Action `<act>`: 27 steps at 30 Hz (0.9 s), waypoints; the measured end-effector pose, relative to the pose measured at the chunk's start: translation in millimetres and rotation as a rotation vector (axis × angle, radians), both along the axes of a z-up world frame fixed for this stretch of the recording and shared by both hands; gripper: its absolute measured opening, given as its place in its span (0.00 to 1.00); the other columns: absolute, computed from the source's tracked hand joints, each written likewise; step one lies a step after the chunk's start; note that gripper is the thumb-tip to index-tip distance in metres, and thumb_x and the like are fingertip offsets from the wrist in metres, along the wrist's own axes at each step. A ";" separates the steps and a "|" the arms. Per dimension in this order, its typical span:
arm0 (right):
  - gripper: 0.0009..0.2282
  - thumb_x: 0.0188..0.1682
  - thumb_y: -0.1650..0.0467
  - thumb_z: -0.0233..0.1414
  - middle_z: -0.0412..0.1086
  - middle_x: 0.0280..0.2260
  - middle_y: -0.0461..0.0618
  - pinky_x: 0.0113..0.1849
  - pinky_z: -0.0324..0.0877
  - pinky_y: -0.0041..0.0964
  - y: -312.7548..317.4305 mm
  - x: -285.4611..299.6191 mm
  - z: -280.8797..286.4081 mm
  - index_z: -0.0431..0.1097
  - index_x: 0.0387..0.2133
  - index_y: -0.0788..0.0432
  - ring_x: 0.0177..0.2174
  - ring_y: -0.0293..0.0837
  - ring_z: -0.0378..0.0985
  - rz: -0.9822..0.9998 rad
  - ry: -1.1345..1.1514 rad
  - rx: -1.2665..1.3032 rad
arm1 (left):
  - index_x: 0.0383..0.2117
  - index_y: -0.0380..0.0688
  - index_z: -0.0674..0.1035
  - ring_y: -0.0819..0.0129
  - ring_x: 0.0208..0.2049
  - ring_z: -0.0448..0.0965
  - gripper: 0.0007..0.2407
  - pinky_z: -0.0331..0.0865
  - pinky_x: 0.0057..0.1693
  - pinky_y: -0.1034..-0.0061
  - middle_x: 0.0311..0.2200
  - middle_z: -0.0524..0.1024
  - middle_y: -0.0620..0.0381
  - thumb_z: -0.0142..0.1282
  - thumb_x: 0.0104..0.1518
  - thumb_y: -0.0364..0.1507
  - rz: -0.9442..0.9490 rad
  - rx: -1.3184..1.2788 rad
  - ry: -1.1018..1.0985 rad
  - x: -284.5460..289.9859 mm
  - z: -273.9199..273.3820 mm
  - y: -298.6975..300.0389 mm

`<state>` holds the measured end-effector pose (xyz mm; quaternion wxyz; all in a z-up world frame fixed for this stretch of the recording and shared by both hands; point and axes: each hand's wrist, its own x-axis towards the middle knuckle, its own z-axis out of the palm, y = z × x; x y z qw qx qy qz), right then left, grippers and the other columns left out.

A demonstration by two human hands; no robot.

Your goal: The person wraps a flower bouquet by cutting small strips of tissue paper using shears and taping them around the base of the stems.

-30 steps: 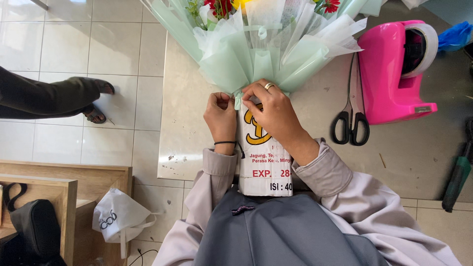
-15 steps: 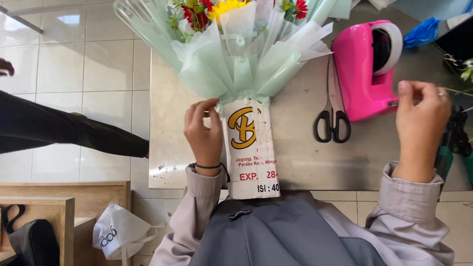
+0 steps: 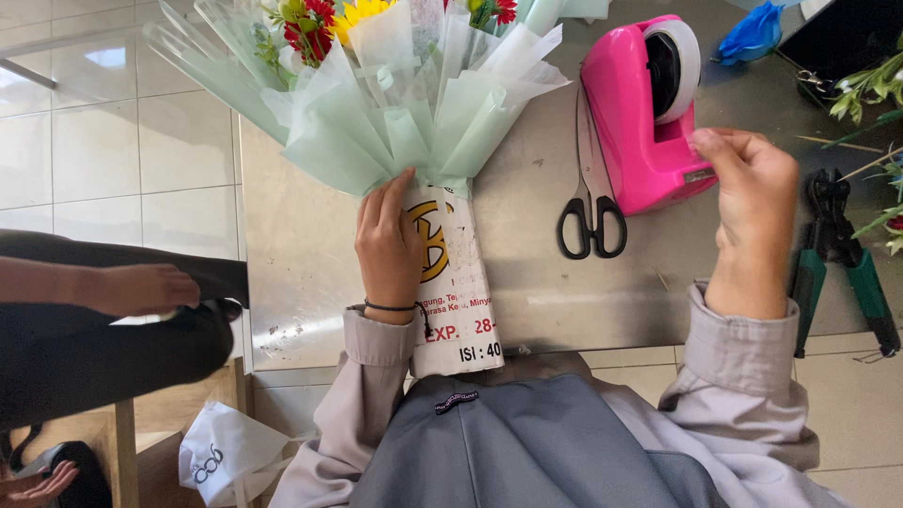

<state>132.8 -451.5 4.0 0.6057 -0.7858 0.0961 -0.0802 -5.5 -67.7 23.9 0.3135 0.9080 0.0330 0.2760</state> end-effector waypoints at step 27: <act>0.04 0.49 0.71 0.64 0.70 0.23 0.50 0.26 0.75 0.29 188.2 -113.5 119.5 0.78 0.33 0.59 0.22 0.38 0.75 0.689 0.036 -0.200 | 0.56 0.36 0.76 0.63 0.41 0.82 0.31 0.79 0.50 0.72 0.43 0.80 0.44 0.74 0.44 0.34 -0.313 -1.273 0.415 -51.0 56.2 -12.9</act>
